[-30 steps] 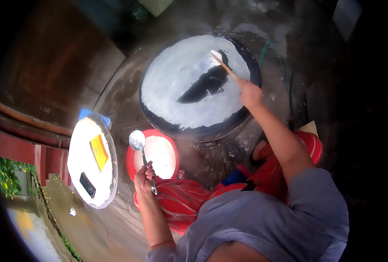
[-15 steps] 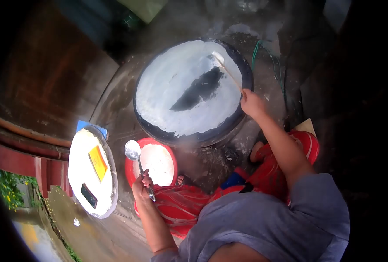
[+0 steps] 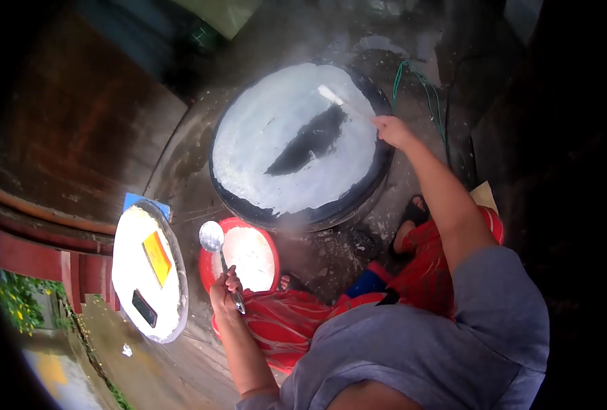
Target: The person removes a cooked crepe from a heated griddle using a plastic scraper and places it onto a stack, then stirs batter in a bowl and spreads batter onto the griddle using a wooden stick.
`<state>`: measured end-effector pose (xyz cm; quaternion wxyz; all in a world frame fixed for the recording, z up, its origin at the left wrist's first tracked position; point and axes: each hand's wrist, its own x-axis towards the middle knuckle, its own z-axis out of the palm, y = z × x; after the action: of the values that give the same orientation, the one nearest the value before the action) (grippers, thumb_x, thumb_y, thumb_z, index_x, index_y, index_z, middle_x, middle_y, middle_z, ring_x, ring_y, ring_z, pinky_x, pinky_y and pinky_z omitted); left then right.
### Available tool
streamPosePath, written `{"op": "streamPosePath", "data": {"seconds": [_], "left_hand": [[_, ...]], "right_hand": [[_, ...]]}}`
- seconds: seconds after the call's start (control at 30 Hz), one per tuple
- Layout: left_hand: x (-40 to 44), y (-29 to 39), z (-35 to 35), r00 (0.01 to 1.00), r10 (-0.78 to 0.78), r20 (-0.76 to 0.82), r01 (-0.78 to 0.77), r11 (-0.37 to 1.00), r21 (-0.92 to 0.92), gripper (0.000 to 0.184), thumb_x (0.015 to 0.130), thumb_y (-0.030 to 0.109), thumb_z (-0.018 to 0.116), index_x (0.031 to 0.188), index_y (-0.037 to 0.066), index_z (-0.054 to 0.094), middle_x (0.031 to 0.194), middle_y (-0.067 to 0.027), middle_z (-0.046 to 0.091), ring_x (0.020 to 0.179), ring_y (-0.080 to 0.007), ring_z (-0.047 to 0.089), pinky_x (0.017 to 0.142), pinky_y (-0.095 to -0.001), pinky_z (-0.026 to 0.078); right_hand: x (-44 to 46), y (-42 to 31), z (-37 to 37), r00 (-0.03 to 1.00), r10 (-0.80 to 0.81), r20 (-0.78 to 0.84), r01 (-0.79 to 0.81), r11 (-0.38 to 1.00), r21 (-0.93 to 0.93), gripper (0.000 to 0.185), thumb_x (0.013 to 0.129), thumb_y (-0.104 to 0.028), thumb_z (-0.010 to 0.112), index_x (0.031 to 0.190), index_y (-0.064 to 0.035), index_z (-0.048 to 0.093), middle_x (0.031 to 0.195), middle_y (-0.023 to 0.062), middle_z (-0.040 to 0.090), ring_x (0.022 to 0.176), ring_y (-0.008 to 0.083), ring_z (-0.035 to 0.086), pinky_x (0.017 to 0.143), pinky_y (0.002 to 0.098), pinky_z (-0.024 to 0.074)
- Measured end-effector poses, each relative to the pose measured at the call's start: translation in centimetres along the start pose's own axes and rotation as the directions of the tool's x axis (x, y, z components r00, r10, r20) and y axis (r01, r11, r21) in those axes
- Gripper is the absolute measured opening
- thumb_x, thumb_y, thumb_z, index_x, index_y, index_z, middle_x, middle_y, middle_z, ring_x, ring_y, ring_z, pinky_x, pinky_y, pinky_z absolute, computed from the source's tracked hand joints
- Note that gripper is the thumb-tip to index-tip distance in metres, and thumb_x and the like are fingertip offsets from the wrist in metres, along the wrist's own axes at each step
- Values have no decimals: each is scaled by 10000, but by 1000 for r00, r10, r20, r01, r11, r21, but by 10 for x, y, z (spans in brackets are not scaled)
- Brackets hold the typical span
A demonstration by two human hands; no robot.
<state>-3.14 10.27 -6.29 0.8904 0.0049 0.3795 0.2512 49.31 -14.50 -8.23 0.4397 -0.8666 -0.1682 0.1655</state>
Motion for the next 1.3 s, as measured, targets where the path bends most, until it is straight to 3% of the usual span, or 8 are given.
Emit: {"op": "streamPosePath", "data": {"seconds": [0.07,0.13,0.23,0.53,0.67,0.93,1.07,1.3], "left_hand": [[1,1,-1,999,-50,19,51,998,-24,340,965,197,272,1065,-105,392,805,-96,445,553,-131,417,458,-247,358],[1,1,-1,999,-35,1,35,999,0,335,966,201,270,1050,-99,393,798,-91,441,551,-129,417,455,-246,357],[3,-1,-1,1000,-26,-16,26,1000,16,327,968,206,267,1025,-90,393,793,-84,436,548,-126,413,450,-245,356],[2,-2,0,995,-74,59,73,997,27,323,971,204,246,1040,-87,368,815,-88,435,548,-122,407,456,-239,359],[1,-3,-5,997,-42,59,38,997,72,316,969,197,256,1047,-88,367,823,-92,440,551,-119,410,454,-234,364],[-5,-2,-2,996,-56,70,54,998,39,351,977,224,234,1037,-89,382,818,-77,443,541,-115,397,451,-223,362],[-10,-6,-3,998,-27,49,22,996,87,358,978,229,235,1033,-89,392,801,-71,444,534,-111,397,448,-219,359],[-7,-2,-10,996,-27,88,20,996,82,343,974,208,258,1039,-97,401,794,-73,448,532,-107,399,447,-212,357]], "right_hand": [[-7,6,-5,973,-162,163,177,981,-80,262,868,-108,484,1091,-73,616,899,100,657,788,190,618,705,290,478],[-12,17,-22,953,-92,290,87,996,30,265,866,-105,480,1091,-67,614,933,92,660,829,194,620,732,283,473],[-16,40,-26,994,-59,-88,65,995,73,280,874,-113,451,1102,-66,605,983,106,650,932,220,605,777,305,456],[-65,-3,22,962,-216,169,252,939,-235,284,869,-170,464,1114,-188,607,1094,117,599,990,295,567,831,351,451],[-69,25,24,987,-82,-138,66,991,-118,267,869,-193,478,1094,-176,619,1092,128,594,978,292,578,823,349,460],[-101,-42,41,944,-141,300,215,948,-232,288,873,-229,480,1135,-263,595,1060,94,612,954,278,586,796,333,464],[-76,19,70,984,-176,34,177,983,-40,294,884,-195,453,1141,-215,594,1067,133,604,970,285,583,810,336,456],[-129,-66,57,873,-295,388,432,838,-334,275,853,-204,486,1092,-214,623,1059,109,608,968,291,571,809,360,460]]}}
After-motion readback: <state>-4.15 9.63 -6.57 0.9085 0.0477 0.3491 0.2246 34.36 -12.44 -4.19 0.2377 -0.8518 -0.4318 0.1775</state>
